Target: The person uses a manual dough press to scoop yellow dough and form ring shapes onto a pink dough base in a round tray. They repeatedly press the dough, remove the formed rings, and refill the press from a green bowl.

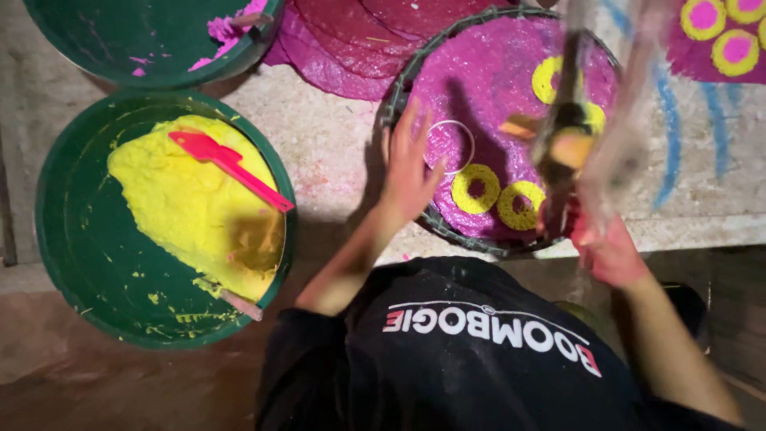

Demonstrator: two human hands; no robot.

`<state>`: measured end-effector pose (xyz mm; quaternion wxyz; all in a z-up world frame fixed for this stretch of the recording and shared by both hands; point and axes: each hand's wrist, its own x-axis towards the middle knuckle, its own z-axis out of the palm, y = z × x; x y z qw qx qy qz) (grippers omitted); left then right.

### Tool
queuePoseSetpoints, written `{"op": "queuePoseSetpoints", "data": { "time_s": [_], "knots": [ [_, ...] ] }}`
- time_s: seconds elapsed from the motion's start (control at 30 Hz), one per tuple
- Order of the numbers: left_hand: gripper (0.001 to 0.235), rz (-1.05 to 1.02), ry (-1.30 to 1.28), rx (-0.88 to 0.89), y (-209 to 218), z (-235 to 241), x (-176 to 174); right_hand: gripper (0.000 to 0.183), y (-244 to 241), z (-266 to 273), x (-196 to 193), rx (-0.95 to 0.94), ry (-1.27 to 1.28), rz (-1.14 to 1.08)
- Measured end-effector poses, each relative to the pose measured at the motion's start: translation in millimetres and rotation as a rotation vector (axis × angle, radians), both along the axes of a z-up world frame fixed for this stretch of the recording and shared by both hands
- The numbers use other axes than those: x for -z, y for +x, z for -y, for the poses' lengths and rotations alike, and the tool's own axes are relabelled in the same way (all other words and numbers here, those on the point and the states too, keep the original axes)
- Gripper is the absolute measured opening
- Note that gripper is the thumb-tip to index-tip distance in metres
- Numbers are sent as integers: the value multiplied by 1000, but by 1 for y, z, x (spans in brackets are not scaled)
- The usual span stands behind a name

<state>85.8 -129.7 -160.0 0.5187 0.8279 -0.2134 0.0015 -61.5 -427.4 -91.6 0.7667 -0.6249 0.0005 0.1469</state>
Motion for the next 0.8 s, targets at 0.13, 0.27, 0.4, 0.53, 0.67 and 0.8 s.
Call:
{"op": "queuePoseSetpoints", "data": {
  "time_s": [0.13, 0.27, 0.4, 0.53, 0.67, 0.8],
  "knots": [
    [87, -1293, -1790, 625, 50, 2, -31, 98, 24, -6, 9, -298, 204, -506],
    [82, -820, -1707, 854, 62, 13, -49, 95, 50, -5, 1, -562, 253, -638],
    [45, -637, -1755, 808, 78, 25, -47, 85, 99, 24, -33, -574, -301, -736],
    [32, -653, -1870, 639, 101, 33, -28, 88, 136, 29, -50, -615, -675, -685],
    [26, -591, -2038, 670, 116, 37, -3, 96, 154, 2, -54, -605, -880, -631],
    [25, -521, -2085, 731, 132, 26, 13, 90, 163, -31, -57, -526, -1038, -519]
  ]
}}
